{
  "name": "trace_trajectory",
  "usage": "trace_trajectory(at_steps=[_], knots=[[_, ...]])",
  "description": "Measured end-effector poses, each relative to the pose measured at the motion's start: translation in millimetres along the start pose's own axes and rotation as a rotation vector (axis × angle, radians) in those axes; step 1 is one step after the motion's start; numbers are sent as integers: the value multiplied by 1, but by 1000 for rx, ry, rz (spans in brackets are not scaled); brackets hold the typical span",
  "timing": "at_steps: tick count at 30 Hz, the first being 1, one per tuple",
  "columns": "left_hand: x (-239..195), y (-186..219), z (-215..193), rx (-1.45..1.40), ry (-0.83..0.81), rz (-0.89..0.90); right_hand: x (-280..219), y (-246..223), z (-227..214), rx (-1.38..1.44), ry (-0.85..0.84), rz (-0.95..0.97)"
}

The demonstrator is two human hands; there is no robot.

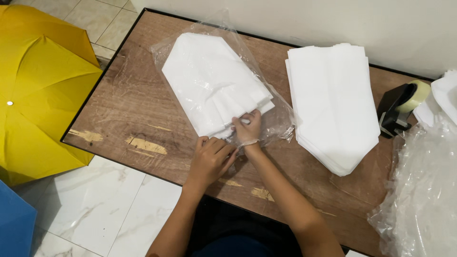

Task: The person folds white tissue paper sheets on a wooden table. They repeatedly pick up a sheet, fold it in half, and place it into a plastic bag, repeating this process throughout the clip.

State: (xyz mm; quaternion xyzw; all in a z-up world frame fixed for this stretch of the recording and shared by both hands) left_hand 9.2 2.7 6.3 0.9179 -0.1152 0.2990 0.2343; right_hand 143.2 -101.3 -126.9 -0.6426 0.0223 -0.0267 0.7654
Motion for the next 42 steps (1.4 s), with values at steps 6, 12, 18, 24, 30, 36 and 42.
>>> trace_trajectory(at_steps=[6, 12, 18, 24, 30, 36, 42], knots=[[0, 2, 6, 28, -28, 18, 7, 22, 3, -19, 50, 20], [2, 4, 1, 32, -98, -10, 4, 22, 7, -16, 38, 16], [2, 12, -3, -40, -161, -60, -10, -1, 2, -20, -65, -3], [11, -18, 9, -5, -60, -141, 8, 26, -3, 11, -57, -17], [55, -38, 6, 172, -316, -397, 0, 19, -3, -172, -75, -76], [35, -65, 46, 134, -555, -553, -24, -13, -22, -580, -342, -555], [29, -36, 31, 11, -616, -631, -63, -109, -38, -1266, -767, -745]])
Point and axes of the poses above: each hand's wrist, its own x-axis towards the middle knuckle, its own z-axis out of the palm, y = z × x, the point moved 1 cm from there along x, towards the middle knuckle, and after that the axes turned 9 degrees about -z, right-handed, at the moved point
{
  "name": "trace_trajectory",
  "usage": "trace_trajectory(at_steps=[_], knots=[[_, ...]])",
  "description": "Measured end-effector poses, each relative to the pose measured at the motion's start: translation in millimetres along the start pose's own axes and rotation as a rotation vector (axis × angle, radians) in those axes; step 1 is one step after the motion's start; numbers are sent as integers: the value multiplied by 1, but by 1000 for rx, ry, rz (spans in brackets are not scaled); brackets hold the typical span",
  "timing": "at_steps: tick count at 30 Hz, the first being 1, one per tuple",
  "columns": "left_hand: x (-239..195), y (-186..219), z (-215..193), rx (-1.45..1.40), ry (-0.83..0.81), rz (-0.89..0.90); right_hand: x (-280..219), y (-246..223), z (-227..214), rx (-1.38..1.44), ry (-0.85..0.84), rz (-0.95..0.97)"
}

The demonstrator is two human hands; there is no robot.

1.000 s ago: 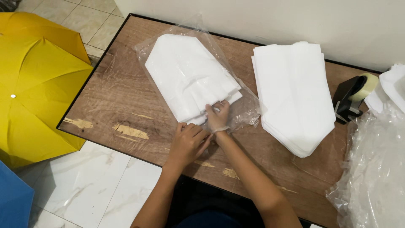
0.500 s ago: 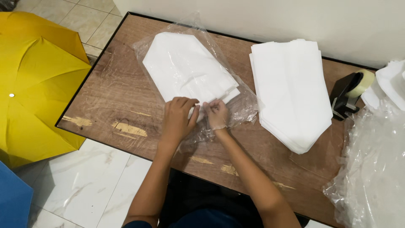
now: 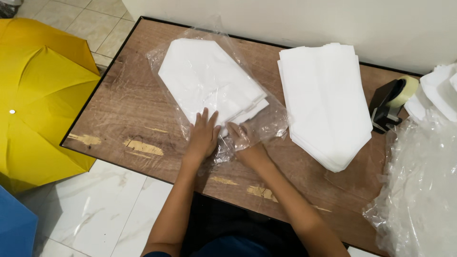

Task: The person folds white tissue paper sheets on a wooden table. They repeatedly pick up a sheet, fold it in half, and place it into a plastic bag, repeating this process throughout the clip.

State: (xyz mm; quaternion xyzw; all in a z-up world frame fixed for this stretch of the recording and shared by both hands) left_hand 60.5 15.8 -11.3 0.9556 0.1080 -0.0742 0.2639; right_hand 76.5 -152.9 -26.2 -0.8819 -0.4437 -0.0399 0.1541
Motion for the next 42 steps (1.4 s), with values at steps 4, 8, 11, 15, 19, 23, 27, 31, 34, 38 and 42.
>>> trace_trajectory(at_steps=[4, 8, 11, 15, 19, 23, 27, 31, 34, 38, 42], knots=[[6, -8, 16, 66, -18, -55, -22, 24, 24, -61, -83, -102], [0, -1, 13, 125, -56, -90, -42, 16, -6, -39, -63, -184], [-1, 0, 19, 183, -72, -96, -71, 34, 8, -35, 61, -239], [9, -9, 31, 192, -6, -108, -100, 76, 6, -135, 354, -122], [8, -9, 34, 180, 27, -107, -125, 88, -61, -240, 98, 471], [7, -5, 34, 210, 39, -93, -156, 96, -60, -172, -242, 821], [6, 4, 37, 332, 179, -48, -183, 96, -44, -94, -282, 816], [-11, 73, 30, 291, 211, 97, -186, 70, -75, 27, -297, 849], [-30, 121, 44, 68, 179, 658, -181, 41, -91, -136, -363, 799], [-44, 156, 80, 49, -38, 902, -175, 0, -109, -504, 75, 540], [-35, 162, 97, 146, -44, 972, -183, -5, -95, -503, 501, 258]])
Point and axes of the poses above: each hand's wrist, its own x-axis towards the middle knuckle, its own z-axis out of the palm, y = z × x, the point moved 1 cm from there along x, towards the middle knuckle, and after that the axes turned 9 degrees about -z, right-handed, at the moved point
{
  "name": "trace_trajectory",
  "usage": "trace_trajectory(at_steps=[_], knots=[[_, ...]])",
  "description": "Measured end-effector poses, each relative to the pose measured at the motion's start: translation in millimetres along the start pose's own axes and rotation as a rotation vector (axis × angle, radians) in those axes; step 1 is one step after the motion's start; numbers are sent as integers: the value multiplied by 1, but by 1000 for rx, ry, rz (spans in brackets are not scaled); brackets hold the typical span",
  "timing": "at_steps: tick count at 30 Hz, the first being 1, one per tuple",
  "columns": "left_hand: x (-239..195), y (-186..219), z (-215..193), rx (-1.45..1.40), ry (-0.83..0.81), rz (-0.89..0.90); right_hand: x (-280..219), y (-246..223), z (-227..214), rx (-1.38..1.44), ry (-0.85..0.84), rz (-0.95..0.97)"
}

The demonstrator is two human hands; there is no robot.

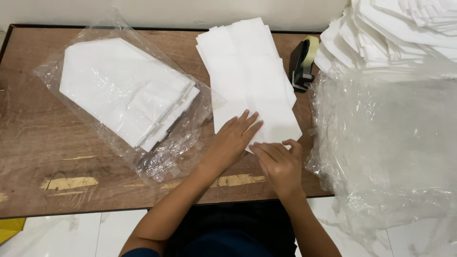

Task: The person folds white tissue paper sheets on a wooden table. They repeatedly pick up a sheet, fold it in half, and place it into a plastic bag, repeating this process throughout the clip.

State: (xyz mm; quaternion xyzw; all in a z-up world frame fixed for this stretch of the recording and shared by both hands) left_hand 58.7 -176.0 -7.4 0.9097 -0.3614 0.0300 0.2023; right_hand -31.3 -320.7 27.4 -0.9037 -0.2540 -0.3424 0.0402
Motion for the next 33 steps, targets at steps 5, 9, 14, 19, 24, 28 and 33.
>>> trace_trajectory(at_steps=[5, 9, 14, 19, 24, 28, 33], knots=[[-11, 3, -35, -282, 68, -45, -15, 27, -1, -108, 361, -25], [-18, -1, -65, -724, 306, 7, -16, 44, -4, -17, 645, 313], [-28, -28, -79, -886, 441, 74, -12, 77, 17, 527, 641, 677], [-47, -64, -77, -1009, 467, -177, -18, 123, 57, 913, 479, 811], [-20, -70, -120, -1450, 539, -894, -43, 178, 126, 725, 567, 1161], [-22, -119, -84, -1348, 439, -904, -33, 175, 132, 445, 225, 1259], [-32, -148, -64, -1180, 529, -849, -2, 157, 126, 320, -127, 1287]])
Point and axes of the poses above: each hand's wrist, its own x-axis towards the middle knuckle, its own z-axis out of the palm, y = z × x, the point moved 1 cm from there along x, towards the middle knuckle, and after that the axes turned 9 degrees about -z, right-handed, at the moved point
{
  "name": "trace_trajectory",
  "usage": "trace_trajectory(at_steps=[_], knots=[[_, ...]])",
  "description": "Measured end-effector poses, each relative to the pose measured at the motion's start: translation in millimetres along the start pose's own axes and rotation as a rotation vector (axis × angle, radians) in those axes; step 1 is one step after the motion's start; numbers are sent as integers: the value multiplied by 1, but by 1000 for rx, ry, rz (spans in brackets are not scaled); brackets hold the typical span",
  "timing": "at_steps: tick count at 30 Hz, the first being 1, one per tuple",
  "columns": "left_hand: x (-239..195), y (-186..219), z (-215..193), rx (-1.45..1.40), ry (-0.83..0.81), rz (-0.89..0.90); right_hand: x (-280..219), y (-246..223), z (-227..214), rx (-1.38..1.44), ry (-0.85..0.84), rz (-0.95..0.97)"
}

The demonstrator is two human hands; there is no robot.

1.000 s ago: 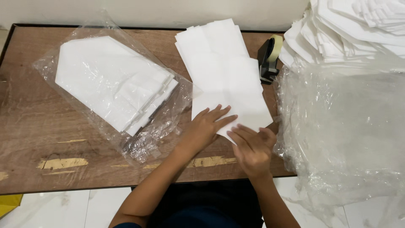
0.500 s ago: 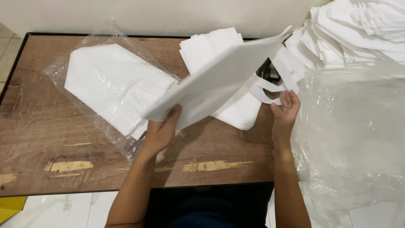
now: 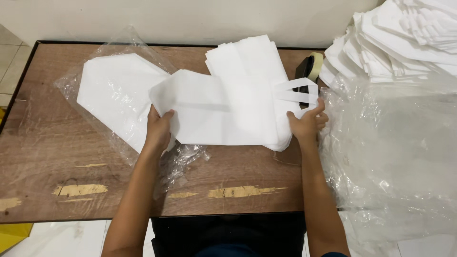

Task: The person folds white tissue paper sheets on a wooden table. They repeatedly pick up a sheet, fold it in half, and place it into a plastic bag, repeating this process throughout the clip.

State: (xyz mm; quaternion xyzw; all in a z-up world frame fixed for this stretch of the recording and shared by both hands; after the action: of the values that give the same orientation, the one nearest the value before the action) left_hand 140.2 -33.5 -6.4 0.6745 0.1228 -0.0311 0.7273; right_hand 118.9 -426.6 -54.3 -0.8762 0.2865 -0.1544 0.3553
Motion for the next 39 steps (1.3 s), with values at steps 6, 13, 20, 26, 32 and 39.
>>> trace_trajectory(at_steps=[6, 13, 20, 26, 32, 39], knots=[[9, -8, -12, 7, 40, 69, -7, -5, -13, -201, 197, -223], [2, -28, -10, 142, -3, 251, -23, -24, -28, 596, 150, -618], [-4, -38, -1, 177, -45, 350, -44, -38, -13, 4, -268, -1007], [-3, -55, 4, 115, 47, 421, -47, -40, 1, -522, -618, -1103], [-8, -78, 8, 803, 236, 960, -41, -21, 3, -579, -597, -1135], [5, -97, 9, 1246, -139, 1169, -42, -18, 3, -616, -400, -1203]])
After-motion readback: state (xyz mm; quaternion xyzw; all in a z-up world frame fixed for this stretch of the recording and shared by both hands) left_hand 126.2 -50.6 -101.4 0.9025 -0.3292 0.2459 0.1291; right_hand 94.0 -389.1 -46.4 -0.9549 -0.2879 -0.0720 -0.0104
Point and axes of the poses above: each hand's wrist, its own x-axis towards the middle knuckle, its own z-axis out of the palm, y = z × x, the point moved 1 cm from there along x, towards the middle knuckle, and after that the axes turned 9 degrees about -z, right-handed, at the moved point
